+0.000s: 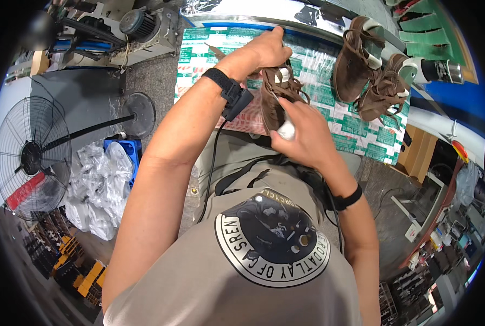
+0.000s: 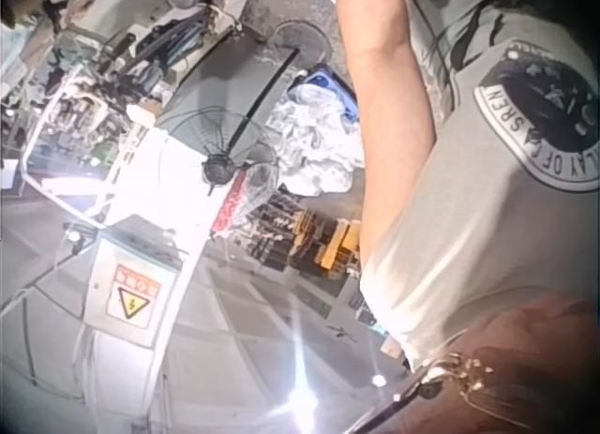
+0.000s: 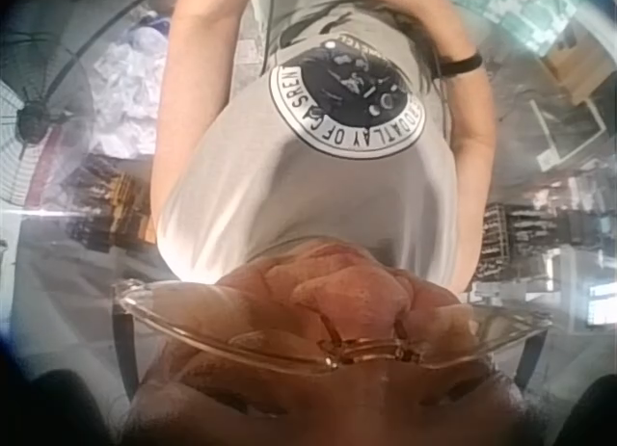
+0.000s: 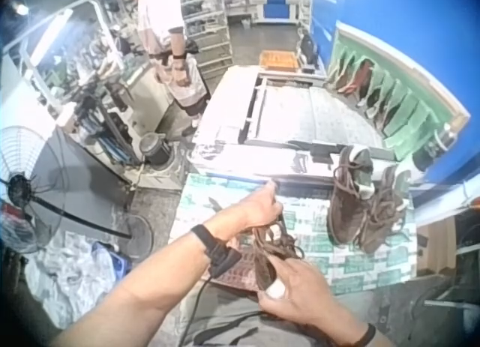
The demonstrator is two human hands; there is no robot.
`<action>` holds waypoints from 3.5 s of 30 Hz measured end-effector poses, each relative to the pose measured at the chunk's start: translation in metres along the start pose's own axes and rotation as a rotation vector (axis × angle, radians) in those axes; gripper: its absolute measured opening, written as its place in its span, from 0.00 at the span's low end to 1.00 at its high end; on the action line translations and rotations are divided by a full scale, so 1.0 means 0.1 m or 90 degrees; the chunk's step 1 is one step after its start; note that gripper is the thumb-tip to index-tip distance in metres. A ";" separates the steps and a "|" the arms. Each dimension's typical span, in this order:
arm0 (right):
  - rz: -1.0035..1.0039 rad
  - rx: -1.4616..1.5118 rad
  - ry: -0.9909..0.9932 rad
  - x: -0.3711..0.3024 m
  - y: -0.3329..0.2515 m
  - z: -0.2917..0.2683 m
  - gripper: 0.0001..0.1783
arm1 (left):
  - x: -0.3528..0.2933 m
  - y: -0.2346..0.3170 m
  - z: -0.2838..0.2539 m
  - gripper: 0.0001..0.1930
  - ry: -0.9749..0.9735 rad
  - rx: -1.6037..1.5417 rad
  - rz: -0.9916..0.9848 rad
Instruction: The person takes shoes from a rack, inserts shoe trees, and laces them up. They then apply a substance from a bottle to the shoes and rub it in with a cloth before placing them on a conveyor belt.
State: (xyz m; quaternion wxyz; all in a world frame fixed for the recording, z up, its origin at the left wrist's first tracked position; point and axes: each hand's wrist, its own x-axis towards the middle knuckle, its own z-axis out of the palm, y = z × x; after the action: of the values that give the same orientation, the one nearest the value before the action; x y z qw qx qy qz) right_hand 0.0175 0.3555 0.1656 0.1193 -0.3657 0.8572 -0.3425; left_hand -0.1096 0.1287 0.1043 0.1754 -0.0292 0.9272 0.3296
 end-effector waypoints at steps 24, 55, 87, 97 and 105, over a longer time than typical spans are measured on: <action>0.145 -0.211 0.148 -0.84 1.17 0.19 0.54 | -1.07 0.16 1.05 0.51 0.396 -0.357 -0.077; 0.089 -0.185 0.297 -0.68 1.49 0.32 0.56 | -0.13 0.95 0.98 0.56 0.181 -0.209 0.144; 0.268 0.255 0.150 -0.52 0.91 0.63 0.37 | -1.48 0.19 1.07 0.31 0.429 -0.190 0.071; 0.284 1.006 0.489 -0.06 1.19 -0.68 0.36 | -0.88 0.12 0.44 0.15 0.222 -0.279 -0.004; 0.406 0.507 0.223 -0.91 0.67 -0.25 0.40 | -0.27 -0.37 -0.32 0.24 0.517 -0.775 -0.143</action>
State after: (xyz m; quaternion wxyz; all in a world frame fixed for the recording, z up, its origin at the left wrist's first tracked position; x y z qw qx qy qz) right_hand 0.0340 0.4657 0.1344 0.2019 0.0484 0.7367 -0.6436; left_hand -0.0878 0.0776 0.1145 -0.1958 -0.3356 0.5639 0.7287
